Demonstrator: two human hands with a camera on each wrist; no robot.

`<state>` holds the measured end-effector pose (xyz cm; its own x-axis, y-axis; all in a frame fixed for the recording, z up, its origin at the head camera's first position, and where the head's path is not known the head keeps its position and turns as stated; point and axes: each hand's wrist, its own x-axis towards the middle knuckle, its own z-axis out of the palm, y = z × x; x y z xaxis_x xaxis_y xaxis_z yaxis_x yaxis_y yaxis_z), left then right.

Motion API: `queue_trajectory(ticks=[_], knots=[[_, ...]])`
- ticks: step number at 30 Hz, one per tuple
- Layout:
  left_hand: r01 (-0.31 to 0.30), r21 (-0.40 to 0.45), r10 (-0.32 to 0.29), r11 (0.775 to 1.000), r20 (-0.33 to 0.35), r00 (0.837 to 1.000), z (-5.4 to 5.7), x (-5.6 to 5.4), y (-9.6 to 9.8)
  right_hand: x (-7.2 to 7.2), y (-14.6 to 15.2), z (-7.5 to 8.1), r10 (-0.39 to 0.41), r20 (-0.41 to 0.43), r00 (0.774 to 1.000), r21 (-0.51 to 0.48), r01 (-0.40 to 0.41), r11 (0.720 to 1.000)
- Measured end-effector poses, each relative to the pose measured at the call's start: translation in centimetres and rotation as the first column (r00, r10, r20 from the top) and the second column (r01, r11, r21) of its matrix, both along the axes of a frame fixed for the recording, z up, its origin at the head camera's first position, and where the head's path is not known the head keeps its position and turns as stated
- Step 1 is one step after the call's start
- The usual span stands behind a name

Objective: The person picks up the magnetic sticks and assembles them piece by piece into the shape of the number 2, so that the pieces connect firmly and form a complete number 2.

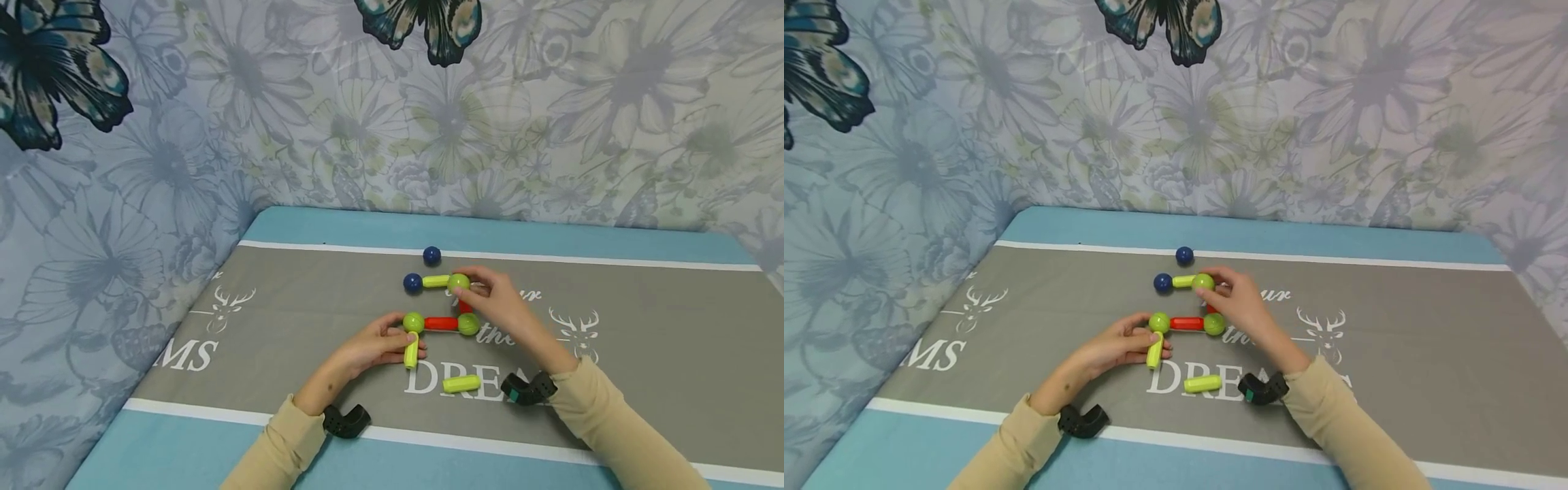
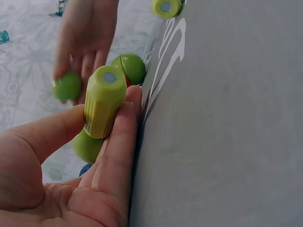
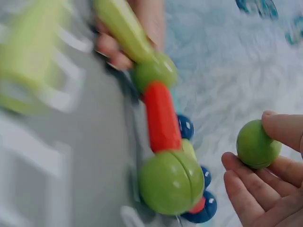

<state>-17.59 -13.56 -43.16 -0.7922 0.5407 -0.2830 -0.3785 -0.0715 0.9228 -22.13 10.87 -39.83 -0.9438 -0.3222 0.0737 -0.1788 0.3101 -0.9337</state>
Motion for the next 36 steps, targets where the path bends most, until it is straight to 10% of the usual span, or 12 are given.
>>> queue_trajectory(ticks=[9,21,36], knots=[[-0.045,0.004,0.045,0.999,0.025,0.999,0.0,-0.1,0.4,5.6,-1.1,-1.1,0.233,0.135,0.963,-0.062,-0.227,0.972],[-0.132,0.005,0.131,0.991,0.064,0.989,-0.2,0.0,0.4,6.8,-2.4,-2.9,0.345,0.116,0.931,0.002,-0.348,0.938],[-0.134,0.020,0.132,0.991,0.085,0.988,0.2,0.0,0.5,7.9,-3.2,-2.5,0.401,0.319,0.859,-0.168,-0.366,0.915]])
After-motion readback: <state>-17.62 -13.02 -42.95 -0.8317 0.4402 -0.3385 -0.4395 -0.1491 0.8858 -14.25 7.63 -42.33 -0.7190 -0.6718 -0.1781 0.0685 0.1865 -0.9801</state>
